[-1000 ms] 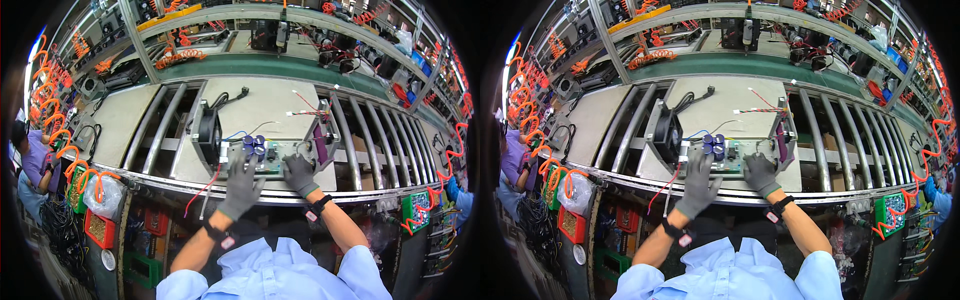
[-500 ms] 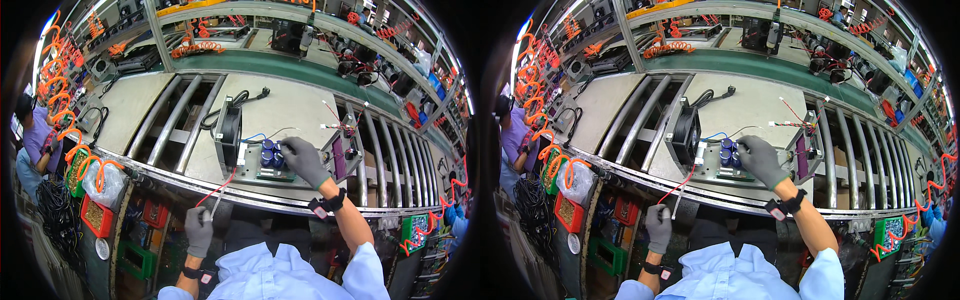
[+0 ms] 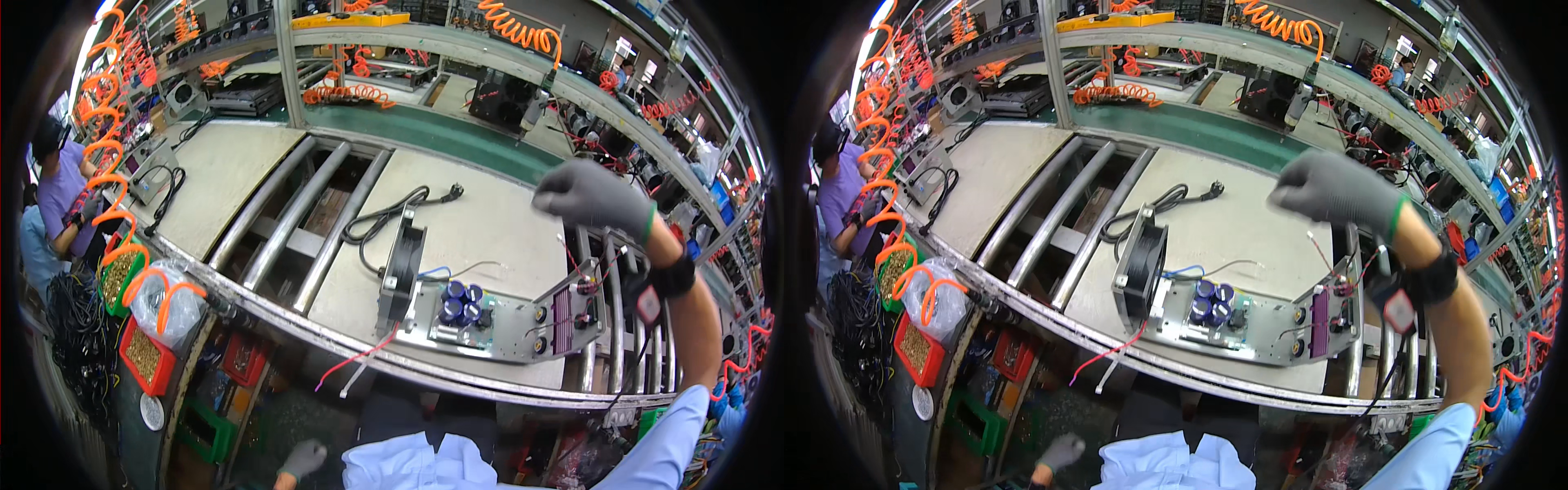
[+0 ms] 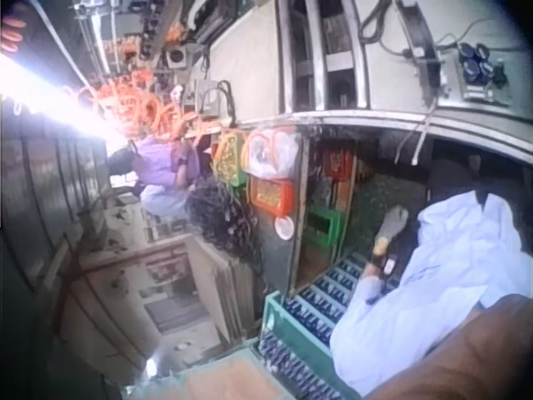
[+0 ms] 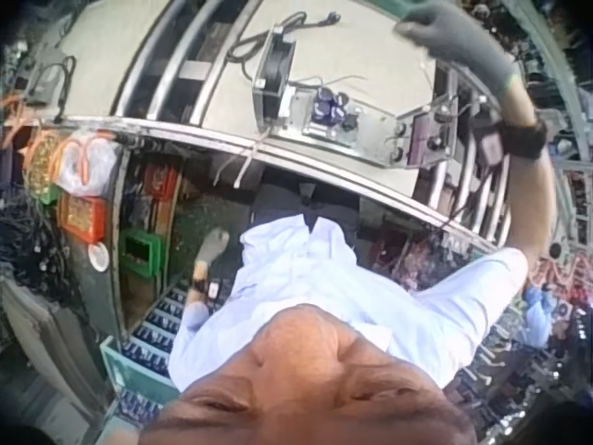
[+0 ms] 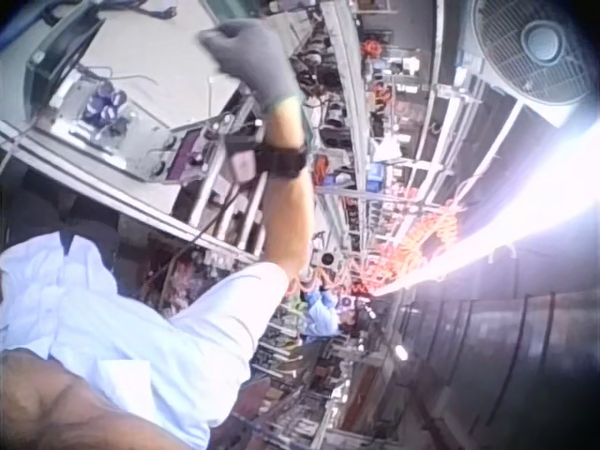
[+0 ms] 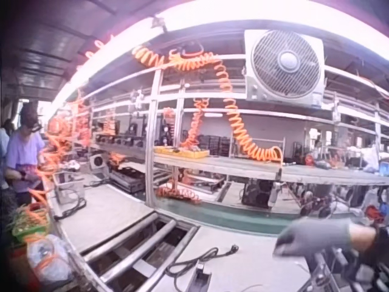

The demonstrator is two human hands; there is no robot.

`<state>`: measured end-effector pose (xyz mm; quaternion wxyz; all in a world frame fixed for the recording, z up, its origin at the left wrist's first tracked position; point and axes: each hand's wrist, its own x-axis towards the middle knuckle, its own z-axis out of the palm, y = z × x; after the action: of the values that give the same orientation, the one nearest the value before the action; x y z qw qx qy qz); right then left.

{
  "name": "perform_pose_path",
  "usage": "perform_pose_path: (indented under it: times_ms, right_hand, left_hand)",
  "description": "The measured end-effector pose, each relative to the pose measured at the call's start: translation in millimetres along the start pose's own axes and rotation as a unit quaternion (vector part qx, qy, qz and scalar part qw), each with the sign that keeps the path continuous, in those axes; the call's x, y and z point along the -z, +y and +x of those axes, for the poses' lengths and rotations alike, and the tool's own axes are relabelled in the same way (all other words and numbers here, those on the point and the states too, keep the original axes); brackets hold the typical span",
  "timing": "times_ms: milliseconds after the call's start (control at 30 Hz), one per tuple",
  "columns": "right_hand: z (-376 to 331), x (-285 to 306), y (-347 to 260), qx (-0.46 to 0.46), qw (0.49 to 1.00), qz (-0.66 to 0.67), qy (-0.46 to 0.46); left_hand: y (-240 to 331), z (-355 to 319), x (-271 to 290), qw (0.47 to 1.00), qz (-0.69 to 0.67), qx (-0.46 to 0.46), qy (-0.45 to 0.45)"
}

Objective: Assembling the internal components and circuitry into a power inverter chassis on an industrial production line.

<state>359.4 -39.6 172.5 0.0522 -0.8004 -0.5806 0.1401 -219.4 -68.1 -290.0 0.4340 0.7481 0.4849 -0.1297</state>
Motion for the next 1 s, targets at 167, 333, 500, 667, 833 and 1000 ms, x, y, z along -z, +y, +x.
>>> perform_pose_path:
  times_ms: [167,333,500,667,833,1000]
  right_hand:
    - [93,92,113,-0.177,0.975,-0.129,0.045]
    - [198,105,176,-0.212,0.955,-0.138,0.157]
    - [317,45,362,0.106,0.979,0.079,0.154]
    - [351,-16,352,0.181,0.928,0.051,0.321]
    - [339,-14,294,-0.117,0.827,0.286,0.469]
    - [348,9,346,-0.178,0.898,0.104,0.388]
  left_hand:
    - [-22,-13,-20,0.987,0.014,0.04,-0.154]
    - [9,-21,5,0.986,-0.147,0.073,0.031]
    - [-28,6,23,0.985,-0.12,0.084,0.087]
    - [18,0,110,0.966,-0.034,0.161,0.199]
    - [65,-20,196,0.812,0.055,0.14,0.564]
    - [31,-43,279,0.669,0.258,0.177,0.674]
